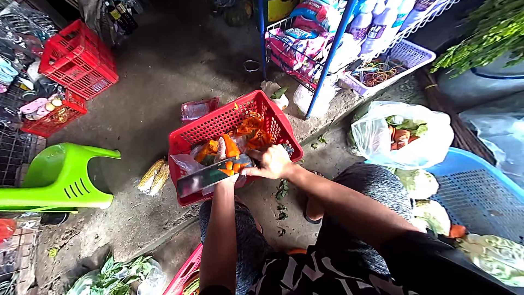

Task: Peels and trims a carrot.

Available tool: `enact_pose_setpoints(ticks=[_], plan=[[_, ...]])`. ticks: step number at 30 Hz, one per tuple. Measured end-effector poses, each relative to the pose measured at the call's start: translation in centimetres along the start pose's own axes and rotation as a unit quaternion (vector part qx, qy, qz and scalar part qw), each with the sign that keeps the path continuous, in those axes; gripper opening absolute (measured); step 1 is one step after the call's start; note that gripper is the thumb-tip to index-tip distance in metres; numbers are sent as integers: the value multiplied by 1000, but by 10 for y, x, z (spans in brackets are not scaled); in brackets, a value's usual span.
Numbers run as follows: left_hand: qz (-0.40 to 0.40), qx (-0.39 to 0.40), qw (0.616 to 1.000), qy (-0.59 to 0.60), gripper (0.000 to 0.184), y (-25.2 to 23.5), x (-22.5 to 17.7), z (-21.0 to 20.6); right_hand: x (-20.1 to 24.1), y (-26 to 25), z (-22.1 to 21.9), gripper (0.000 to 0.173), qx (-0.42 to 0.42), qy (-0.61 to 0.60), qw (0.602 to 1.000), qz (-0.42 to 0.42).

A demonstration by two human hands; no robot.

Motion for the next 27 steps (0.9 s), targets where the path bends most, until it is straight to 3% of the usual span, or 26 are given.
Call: enact_pose_setpoints(ticks=[3,8,12,18,23,27], plan=[[29,-75,997,-7,26,4,2,-7,-12,-8,13,85,65,-22,994,-84],[-22,31,999,3,38,-6,3,13,6,1,10,93,31,-9,999,-10],[17,-67,997,-24,29,0,1,-2,-8,-8,13,87,68,-25,995,-70],[24,-79,995,-51,30,8,2,-3,-4,-7,11,90,62,-23,996,-68],[86,5,994,-73,50,4,0,-5,-43,-29,23,88,86,-58,951,-290],[47,-44,996,-55,40,-5,-1,-5,-33,-23,25,81,67,-141,938,-311]])
Point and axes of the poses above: each hand's wrist, its own y-axis away from the middle knuckle, its own z-axis out of the back of the hand, x = y × z, the point moved 1 cm from there along -y, towards the middle knuckle, and after that the axes turned 4 degrees about y, right-handed, at the moved point
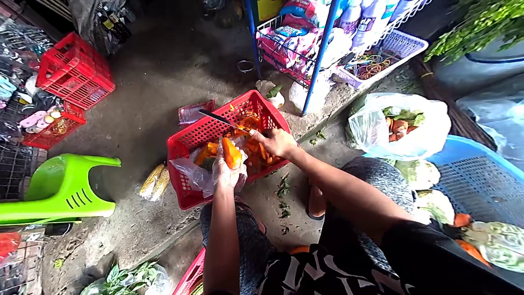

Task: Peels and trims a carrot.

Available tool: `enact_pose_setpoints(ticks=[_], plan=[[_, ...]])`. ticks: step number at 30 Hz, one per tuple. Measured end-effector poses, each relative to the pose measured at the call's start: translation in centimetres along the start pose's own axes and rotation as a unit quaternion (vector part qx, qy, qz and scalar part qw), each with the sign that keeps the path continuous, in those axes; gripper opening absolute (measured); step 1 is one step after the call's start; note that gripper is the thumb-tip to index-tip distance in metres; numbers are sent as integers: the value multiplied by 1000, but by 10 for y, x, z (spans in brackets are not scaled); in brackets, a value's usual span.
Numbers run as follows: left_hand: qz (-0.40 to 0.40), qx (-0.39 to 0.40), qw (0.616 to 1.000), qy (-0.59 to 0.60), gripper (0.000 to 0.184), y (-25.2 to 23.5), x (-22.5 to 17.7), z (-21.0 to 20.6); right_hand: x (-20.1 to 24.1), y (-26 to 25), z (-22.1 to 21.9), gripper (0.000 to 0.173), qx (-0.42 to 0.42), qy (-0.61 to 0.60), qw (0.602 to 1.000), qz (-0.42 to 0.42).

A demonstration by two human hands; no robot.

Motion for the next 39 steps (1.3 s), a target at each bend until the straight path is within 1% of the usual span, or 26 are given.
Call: enact_pose_setpoints(ticks=[1,2,4,6,8,9,11,13,15,17,18,20,22,24,25,26,28,29,30,31,32,33,34,35,37,39], plan=[[-4,-10,1000,17,36,-3,-1,2,2,6,-2,79,10,2,1000,29],[-9,-12,999,34,33,-5,-2,4,4,13,-4,79,17,21,997,75],[-28,4,997,68,28,-4,-3,9,6,23,-10,84,10,77,978,192],[-57,49,994,78,37,-2,-4,15,10,33,-19,92,-19,115,951,286],[-108,45,993,32,42,-1,-9,11,11,39,-31,95,-72,128,929,340],[-117,51,992,24,43,2,-11,6,11,39,-35,96,-95,129,922,352],[-103,82,991,34,36,12,-11,1,12,39,-40,93,-125,116,918,359],[-82,91,991,51,36,9,-8,6,12,39,-42,92,-147,111,912,366],[-88,63,993,46,34,11,-6,2,12,38,-43,92,-174,116,901,379],[-109,30,993,27,28,16,-4,-3,13,39,-44,90,-190,122,895,384],[-110,21,994,16,27,20,-4,-6,13,39,-44,90,-193,126,894,385],[-106,41,993,8,27,22,-3,-5,12,38,-44,88,-207,137,886,391],[-87,57,994,29,30,15,-1,0,10,35,-45,86,-239,155,869,405],[-82,43,994,48,31,14,2,0,6,30,-45,85,-269,169,851,418],[-80,40,995,37,31,12,1,-2,4,27,-45,85,-270,167,851,418],[-80,38,996,21,32,8,1,-1,1,25,-44,84,-261,160,859,410],[-83,40,995,30,38,-4,1,6,-5,19,-40,85,-232,142,888,370],[-85,38,995,33,40,-7,-1,9,-6,18,-36,86,-200,137,913,328],[-80,26,996,29,40,-6,-3,9,-7,17,-29,87,-149,138,944,261],[-66,6,997,28,41,-3,-5,8,-6,14,-18,85,-68,132,975,166],[-53,-6,998,31,44,0,-5,6,-7,9,-10,84,-33,131,986,96],[-44,-9,998,33,44,2,-5,5,-7,5,-5,82,-24,130,989,63],[-42,-15,999,28,42,2,-5,5,-6,7,-3,81,-24,130,989,63],[-46,-21,998,26,39,2,-3,5,-2,13,-3,82,-23,129,988,86],[-66,9,997,43,30,3,2,7,5,30,-7,86,-21,125,977,174],[-74,51,995,49,34,4,5,10,12,43,-17,88,-58,123,953,271]])
Point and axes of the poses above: each hand's wrist, its own y-axis away from the middle knuckle, its own z-axis out of the back of the hand, x = y × z, the point moved 1 cm from there along -y, towards the middle knuckle, and after that the axes turned 4 degrees about y, right-handed, at the moved point
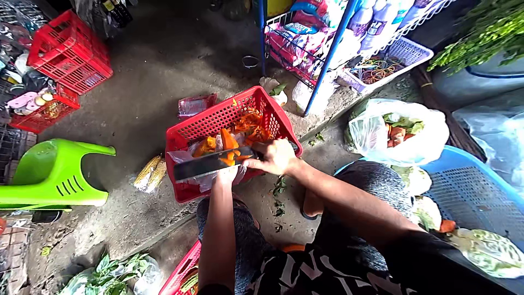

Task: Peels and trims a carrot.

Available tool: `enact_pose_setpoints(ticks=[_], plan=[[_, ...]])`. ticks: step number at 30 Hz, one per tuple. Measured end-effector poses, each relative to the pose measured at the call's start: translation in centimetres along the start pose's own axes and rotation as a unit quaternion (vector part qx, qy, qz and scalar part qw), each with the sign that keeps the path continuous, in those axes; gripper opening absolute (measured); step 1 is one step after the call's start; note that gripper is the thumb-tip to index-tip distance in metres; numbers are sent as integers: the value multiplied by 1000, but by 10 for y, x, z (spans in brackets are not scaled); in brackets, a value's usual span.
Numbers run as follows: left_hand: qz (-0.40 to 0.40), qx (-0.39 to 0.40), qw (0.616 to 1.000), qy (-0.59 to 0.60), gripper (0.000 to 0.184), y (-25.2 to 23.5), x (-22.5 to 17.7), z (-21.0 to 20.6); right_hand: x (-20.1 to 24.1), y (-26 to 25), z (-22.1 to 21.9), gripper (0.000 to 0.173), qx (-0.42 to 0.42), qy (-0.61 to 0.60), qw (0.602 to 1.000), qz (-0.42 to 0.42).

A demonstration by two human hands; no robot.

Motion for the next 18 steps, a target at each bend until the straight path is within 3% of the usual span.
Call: enact_pose_setpoints(ticks=[2,5,10,12,15,18], plan=[[5,24,1000,-8,38,2,-1,-1,6,3,-5,87,-35,19,998,46],[7,26,999,-28,38,-7,-1,1,-1,-3,-11,87,-26,18,999,43],[-2,-86,995,-52,26,-4,-4,-9,-22,-18,-2,86,46,-16,995,-89],[-1,-95,994,-49,25,-3,-3,-10,-17,-13,1,87,25,-19,997,-66],[3,-29,999,-24,29,-4,0,-3,-3,-4,-1,90,27,-12,1000,-3],[29,-81,995,-50,25,4,-2,-14,-13,-8,-3,87,36,-14,999,-34]])
Point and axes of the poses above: each hand's wrist, its own y-axis away from the middle knuckle, its own z-axis out of the back of the hand, x = y × z, the point moved 1 cm from there along -y, towards the middle knuckle, and after that the axes turned 4 degrees about y, right-handed, at the moved point
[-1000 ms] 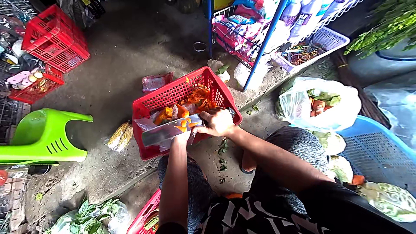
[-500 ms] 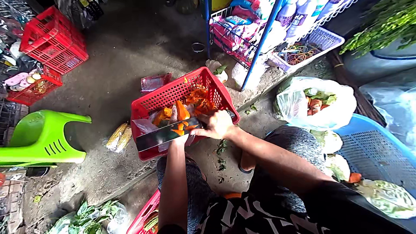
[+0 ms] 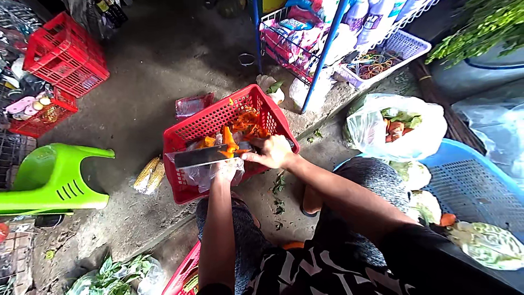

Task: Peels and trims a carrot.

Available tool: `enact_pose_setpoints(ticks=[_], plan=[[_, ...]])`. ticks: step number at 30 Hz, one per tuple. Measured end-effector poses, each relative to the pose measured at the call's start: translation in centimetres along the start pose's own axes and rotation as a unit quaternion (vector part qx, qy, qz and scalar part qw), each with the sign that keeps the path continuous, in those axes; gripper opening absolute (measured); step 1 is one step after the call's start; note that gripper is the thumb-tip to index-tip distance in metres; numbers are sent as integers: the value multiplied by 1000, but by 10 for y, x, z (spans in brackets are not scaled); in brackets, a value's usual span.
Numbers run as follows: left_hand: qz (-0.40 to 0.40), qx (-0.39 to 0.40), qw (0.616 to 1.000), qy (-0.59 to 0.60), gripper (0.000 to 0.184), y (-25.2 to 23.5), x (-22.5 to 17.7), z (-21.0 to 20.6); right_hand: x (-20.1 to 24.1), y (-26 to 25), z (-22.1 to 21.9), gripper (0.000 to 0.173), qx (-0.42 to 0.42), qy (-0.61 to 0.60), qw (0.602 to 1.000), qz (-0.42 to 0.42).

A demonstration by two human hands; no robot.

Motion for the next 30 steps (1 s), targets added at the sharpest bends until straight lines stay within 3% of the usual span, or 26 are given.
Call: enact_pose_setpoints(ticks=[5,10,12,17,19,21,23,25,26,28,30], plan=[[58,46,997,10,39,-2,-3,4,-30,-21,5,82,-7,-31,986,-162],[1,-12,1000,-7,29,2,-3,-1,7,2,10,87,23,-20,999,-37],[13,-15,1000,-9,28,2,-1,-1,9,1,8,88,17,-6,999,-28],[74,52,996,9,40,-1,-4,4,-29,-24,8,83,-20,-33,977,-208],[57,22,998,26,39,-6,-5,5,-21,-16,12,81,-21,-45,986,-157],[28,-6,999,35,36,-5,-2,8,-6,-1,9,87,-35,-31,998,-35],[-4,27,998,63,38,-2,2,17,8,10,-2,94,-108,11,991,82],[-8,38,997,68,40,4,3,14,12,12,-11,93,-164,32,977,135],[0,11,998,62,38,5,3,10,10,10,-10,91,-151,30,981,121],[28,-34,999,19,29,6,0,1,2,3,-3,85,-55,-5,998,13],[60,-2,998,28,37,1,-2,1,-15,-12,1,83,-8,-37,992,-118]])
Point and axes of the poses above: each hand's wrist, its own y-axis away from the middle knuckle, its own z-axis out of the back of the hand, x = y × z, the point moved 1 cm from there along -y, towards the middle knuckle, and after that the axes turned 4 degrees about y, right-handed, at the moved point
